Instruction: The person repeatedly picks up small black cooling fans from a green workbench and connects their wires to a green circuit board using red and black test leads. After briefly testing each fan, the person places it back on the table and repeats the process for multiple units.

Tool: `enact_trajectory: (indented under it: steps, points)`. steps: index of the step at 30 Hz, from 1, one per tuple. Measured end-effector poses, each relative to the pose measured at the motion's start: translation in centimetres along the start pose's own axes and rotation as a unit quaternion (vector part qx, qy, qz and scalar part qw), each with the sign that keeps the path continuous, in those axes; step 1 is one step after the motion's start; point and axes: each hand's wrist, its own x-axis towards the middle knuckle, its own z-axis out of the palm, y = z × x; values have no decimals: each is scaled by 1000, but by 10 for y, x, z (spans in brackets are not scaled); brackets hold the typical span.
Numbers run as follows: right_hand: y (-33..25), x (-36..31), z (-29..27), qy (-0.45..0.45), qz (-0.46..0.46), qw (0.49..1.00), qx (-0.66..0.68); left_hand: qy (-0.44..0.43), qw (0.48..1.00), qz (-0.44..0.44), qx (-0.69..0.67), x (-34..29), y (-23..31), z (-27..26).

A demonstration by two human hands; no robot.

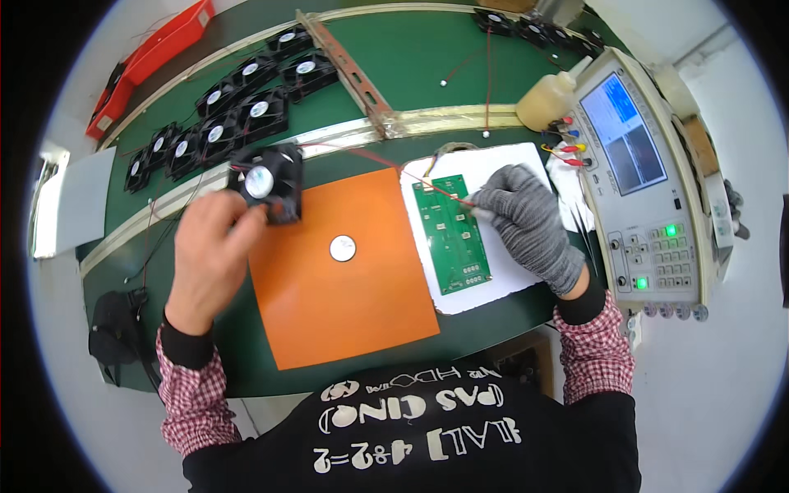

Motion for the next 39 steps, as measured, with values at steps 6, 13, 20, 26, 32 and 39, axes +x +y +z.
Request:
enact_trajectory:
  steps: [6, 13, 20, 26, 32, 39]
  points:
    - [3, -3, 23, -18, 87, 971, 220, -14, 984, 42, -175, -1, 32, 18]
    - [9, -7, 28, -4, 9, 979, 204, -107, 944, -112, -293, 12, 63, 24]
    - [7, -3, 24, -17, -100, 993, 68, -17, 991, -31, -128, 6, 67, 30]
    - [14, -11, 34, 7, -12, 992, 129, -49, 709, -413, -569, 1, 70, -30]
    - [11, -4, 30, -32, -77, 993, 83, 88, 967, -54, -232, -1, 70, -51]
    - [10, -8, 30, 12, -30, 992, 122, 56, 593, -200, -778, 2, 67, -48]
